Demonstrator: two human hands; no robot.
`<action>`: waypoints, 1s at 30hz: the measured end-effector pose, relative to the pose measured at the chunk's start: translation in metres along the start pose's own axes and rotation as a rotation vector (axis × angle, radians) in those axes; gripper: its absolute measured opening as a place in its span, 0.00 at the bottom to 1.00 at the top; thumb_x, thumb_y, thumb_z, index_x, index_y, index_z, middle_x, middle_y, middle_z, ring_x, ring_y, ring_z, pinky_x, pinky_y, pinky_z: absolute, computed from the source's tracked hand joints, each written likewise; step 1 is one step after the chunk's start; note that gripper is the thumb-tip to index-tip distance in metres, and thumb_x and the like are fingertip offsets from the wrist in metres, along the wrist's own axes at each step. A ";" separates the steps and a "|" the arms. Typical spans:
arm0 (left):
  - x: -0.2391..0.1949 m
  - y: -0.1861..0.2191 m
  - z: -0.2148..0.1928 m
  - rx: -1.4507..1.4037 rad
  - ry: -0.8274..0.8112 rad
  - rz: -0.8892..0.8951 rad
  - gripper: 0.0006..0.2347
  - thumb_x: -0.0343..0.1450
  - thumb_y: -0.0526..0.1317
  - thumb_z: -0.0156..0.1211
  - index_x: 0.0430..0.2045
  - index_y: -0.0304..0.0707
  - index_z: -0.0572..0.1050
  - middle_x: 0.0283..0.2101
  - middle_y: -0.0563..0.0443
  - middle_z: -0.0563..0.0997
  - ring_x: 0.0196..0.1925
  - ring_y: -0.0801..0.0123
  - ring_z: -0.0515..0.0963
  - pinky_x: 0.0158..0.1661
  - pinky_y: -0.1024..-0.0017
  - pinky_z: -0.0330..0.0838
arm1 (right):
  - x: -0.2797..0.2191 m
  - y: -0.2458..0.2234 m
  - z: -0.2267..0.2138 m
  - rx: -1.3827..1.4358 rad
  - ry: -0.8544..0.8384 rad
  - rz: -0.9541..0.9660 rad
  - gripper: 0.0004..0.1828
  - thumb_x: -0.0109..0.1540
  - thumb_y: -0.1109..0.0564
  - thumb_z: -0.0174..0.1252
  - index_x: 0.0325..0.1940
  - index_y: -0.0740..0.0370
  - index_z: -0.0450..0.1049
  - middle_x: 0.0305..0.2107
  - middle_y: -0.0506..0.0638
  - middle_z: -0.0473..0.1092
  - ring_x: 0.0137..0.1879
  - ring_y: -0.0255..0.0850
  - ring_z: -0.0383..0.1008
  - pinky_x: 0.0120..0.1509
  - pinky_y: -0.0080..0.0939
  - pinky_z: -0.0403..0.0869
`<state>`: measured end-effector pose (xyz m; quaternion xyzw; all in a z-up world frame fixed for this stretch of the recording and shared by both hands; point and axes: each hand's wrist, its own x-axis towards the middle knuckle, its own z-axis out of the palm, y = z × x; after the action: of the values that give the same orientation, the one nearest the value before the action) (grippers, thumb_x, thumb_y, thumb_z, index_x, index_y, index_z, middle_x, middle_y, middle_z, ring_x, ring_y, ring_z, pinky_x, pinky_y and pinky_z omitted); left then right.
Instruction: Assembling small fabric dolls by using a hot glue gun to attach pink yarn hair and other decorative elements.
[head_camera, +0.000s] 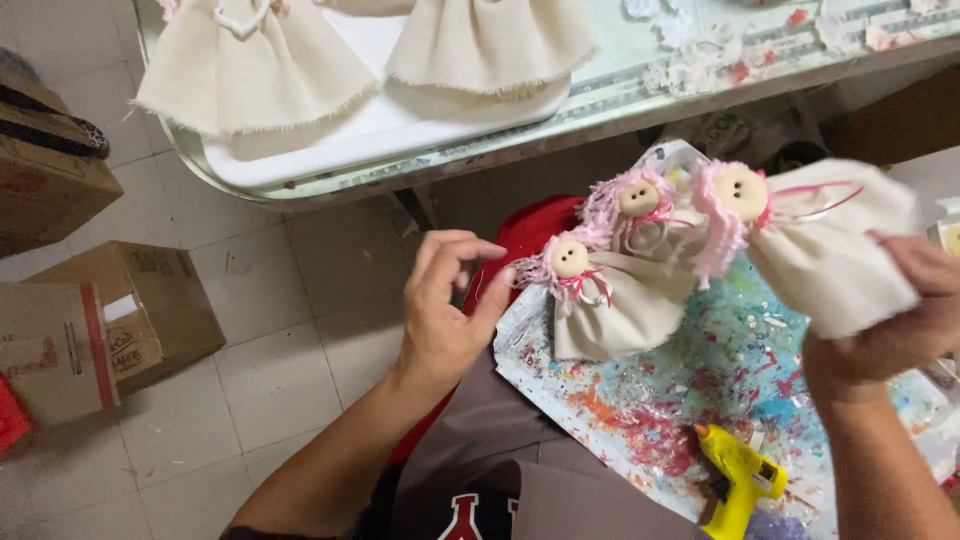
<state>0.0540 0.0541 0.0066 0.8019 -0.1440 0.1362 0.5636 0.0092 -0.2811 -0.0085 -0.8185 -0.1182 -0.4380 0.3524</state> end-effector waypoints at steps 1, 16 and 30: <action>0.000 0.003 0.001 -0.028 -0.041 -0.011 0.06 0.64 0.35 0.58 0.32 0.36 0.72 0.36 0.48 0.69 0.31 0.73 0.65 0.28 0.80 0.63 | -0.008 0.002 0.000 -0.128 -0.037 -0.017 0.13 0.63 0.65 0.58 0.45 0.78 0.62 0.40 0.71 0.63 0.48 0.61 0.63 0.56 0.56 0.62; 0.112 0.022 -0.060 0.343 0.103 0.336 0.11 0.67 0.33 0.59 0.38 0.28 0.64 0.40 0.42 0.66 0.41 0.58 0.67 0.44 0.67 0.64 | 0.005 0.007 -0.028 -0.929 -1.013 -0.191 0.25 0.46 0.60 0.49 0.45 0.36 0.67 0.40 0.33 0.69 0.39 0.35 0.74 0.41 0.37 0.69; 0.165 -0.027 -0.030 0.656 -0.137 -0.039 0.18 0.60 0.45 0.67 0.37 0.38 0.69 0.26 0.56 0.76 0.27 0.67 0.77 0.38 0.60 0.71 | 0.055 -0.109 0.023 -0.377 -0.829 -0.145 0.13 0.55 0.61 0.52 0.44 0.54 0.70 0.42 0.44 0.70 0.38 0.41 0.73 0.36 0.42 0.72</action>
<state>0.2144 0.0781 0.0561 0.9504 -0.1146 0.1102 0.2672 0.0013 -0.1930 0.0791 -0.9641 -0.2244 -0.1111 0.0887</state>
